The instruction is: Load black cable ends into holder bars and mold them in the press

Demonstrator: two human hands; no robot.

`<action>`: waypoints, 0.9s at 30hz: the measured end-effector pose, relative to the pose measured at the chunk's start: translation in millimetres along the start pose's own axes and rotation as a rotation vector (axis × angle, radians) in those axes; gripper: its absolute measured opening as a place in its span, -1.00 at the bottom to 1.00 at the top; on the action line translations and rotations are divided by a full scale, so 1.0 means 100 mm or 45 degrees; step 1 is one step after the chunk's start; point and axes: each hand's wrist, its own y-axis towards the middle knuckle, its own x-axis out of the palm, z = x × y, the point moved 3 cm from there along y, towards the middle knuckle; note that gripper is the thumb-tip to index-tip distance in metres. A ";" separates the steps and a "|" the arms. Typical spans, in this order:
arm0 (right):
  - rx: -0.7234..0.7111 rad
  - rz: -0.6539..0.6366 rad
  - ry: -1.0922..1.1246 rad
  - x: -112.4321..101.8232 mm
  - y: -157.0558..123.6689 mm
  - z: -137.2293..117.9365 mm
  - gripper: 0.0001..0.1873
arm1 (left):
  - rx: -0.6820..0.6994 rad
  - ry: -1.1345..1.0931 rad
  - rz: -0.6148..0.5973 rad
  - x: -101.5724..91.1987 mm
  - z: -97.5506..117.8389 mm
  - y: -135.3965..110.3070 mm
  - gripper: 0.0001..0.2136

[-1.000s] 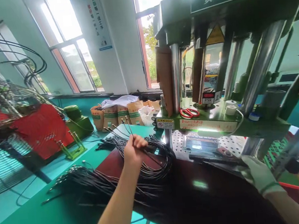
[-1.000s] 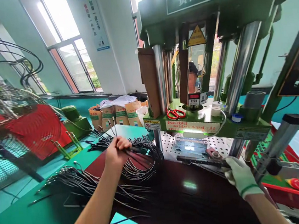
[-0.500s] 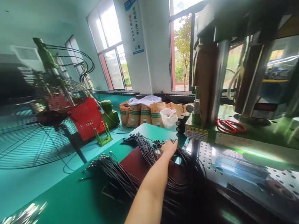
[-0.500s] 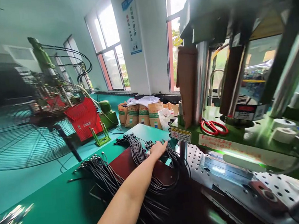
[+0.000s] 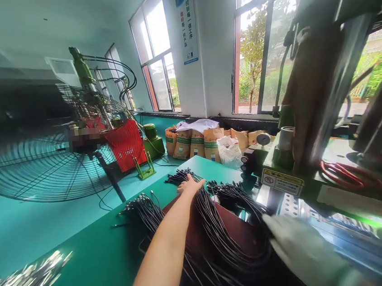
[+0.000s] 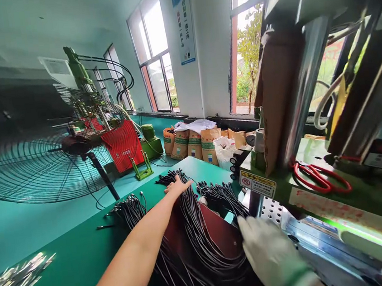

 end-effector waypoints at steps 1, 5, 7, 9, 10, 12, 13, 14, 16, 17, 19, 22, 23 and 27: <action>-0.039 -0.032 -0.053 0.00 0.19 -0.11 -0.63 | -0.013 0.019 -0.041 0.06 0.06 0.03 -0.03; 0.038 -0.247 -0.347 0.17 0.91 -0.34 -0.45 | -0.051 0.097 -0.153 0.26 0.31 0.10 0.15; 0.159 -0.332 -0.353 0.31 1.13 -0.29 -0.42 | -0.066 0.153 -0.166 0.32 0.38 0.16 0.16; 0.242 -0.406 -0.357 0.45 1.21 -0.19 -0.45 | -0.069 0.225 -0.147 0.36 0.42 0.23 0.12; 0.262 -0.423 -0.363 0.50 1.21 -0.15 -0.46 | -0.068 0.262 -0.126 0.38 0.43 0.27 0.09; 0.259 -0.422 -0.385 0.57 1.18 -0.10 -0.46 | -0.078 0.324 -0.078 0.40 0.44 0.35 0.05; 0.248 -0.413 -0.401 0.58 1.15 -0.09 -0.45 | -0.091 0.346 -0.063 0.41 0.45 0.39 0.05; 0.238 -0.405 -0.419 0.60 1.14 -0.08 -0.44 | -0.107 0.360 -0.053 0.43 0.45 0.44 0.05; 0.224 -0.389 -0.450 0.63 1.12 -0.09 -0.44 | -0.145 0.370 -0.050 0.45 0.47 0.52 0.05; 0.221 -0.372 -0.466 0.65 1.12 -0.09 -0.45 | -0.164 0.369 -0.051 0.46 0.48 0.56 0.04; 0.209 -0.324 -0.499 0.68 1.12 -0.08 -0.45 | -0.206 0.366 -0.051 0.49 0.50 0.64 -0.01; 0.179 -0.270 -0.529 0.71 1.13 -0.07 -0.46 | -0.279 0.372 -0.045 0.53 0.52 0.71 -0.13; 0.163 -0.276 -0.531 0.71 1.12 -0.07 -0.46 | -0.302 0.373 -0.041 0.55 0.52 0.73 -0.17; 0.149 -0.258 -0.516 0.67 1.11 -0.07 -0.44 | -0.360 0.352 -0.027 0.59 0.53 0.76 -0.30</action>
